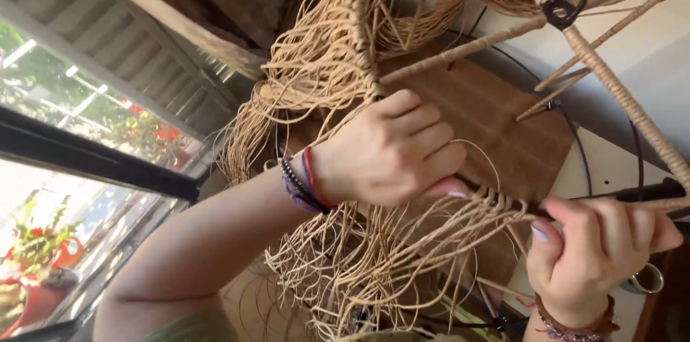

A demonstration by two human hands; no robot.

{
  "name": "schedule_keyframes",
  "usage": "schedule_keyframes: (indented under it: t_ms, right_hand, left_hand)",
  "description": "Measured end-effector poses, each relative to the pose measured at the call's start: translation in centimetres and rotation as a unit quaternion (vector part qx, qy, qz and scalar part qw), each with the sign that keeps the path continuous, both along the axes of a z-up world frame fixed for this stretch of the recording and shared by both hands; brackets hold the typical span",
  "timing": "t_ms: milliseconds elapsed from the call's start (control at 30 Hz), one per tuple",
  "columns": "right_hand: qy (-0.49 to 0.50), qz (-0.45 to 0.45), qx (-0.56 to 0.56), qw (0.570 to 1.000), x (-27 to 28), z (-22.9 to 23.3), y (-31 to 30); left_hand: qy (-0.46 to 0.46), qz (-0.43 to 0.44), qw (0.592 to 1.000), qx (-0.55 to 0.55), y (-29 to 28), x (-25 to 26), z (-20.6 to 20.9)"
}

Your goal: Weaving natural fibers onto a metal frame to create a furniture component like a lampshade or chair part.

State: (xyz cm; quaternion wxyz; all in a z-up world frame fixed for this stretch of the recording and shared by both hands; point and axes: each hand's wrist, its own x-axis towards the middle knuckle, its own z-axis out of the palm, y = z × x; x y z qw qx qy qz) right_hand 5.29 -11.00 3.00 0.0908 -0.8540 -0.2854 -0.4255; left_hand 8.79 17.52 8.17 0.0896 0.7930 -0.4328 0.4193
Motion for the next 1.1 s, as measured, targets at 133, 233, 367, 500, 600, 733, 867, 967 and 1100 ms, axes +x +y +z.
schedule_keyframes:
  t_ms: [133, 233, 367, 500, 600, 733, 867, 967, 1100]
  right_hand:
    - [0.008, -0.003, 0.016, 1.000, -0.6, 0.4, 0.4]
    - [0.040, -0.016, 0.022, 0.999, -0.6, 0.5, 0.5]
    - [0.030, 0.018, 0.057, 0.998, -0.6, 0.6, 0.8]
    - [0.034, 0.028, 0.052, 0.998, -0.4, 0.2, 0.3]
    - [0.025, 0.025, 0.018, 0.999, -0.1, -0.1, -0.6]
    - [0.012, 0.030, 0.021, 0.999, -0.5, 0.2, 0.4]
    - [0.044, 0.017, 0.070, 0.996, -0.7, 0.9, 1.3]
    - [0.045, 0.016, 0.069, 0.996, -1.1, 0.6, 1.3]
    - [0.021, 0.038, 0.082, 0.996, -0.8, 0.4, 1.6]
  left_hand:
    - [-0.011, -0.023, 1.000, -0.002, 0.4, -0.1, 0.6]
    - [0.176, -0.121, 0.971, -0.104, -0.4, -0.5, 1.5]
    - [0.192, -0.055, 0.974, -0.106, -6.2, -3.6, 1.4]
    - [0.146, 0.043, 0.986, -0.068, -7.9, -3.8, -0.1]
    - [0.108, 0.040, 0.993, -0.041, -3.2, -2.9, -0.2]
    - [0.113, 0.067, 0.991, -0.018, -2.4, -3.8, 1.4]
    - [0.177, 0.143, 0.965, -0.130, -4.1, -5.0, -0.9]
    - [0.227, 0.302, 0.901, -0.213, -4.9, -6.2, -4.6]
    - [0.230, 0.393, 0.847, -0.274, -4.1, -7.3, -7.9]
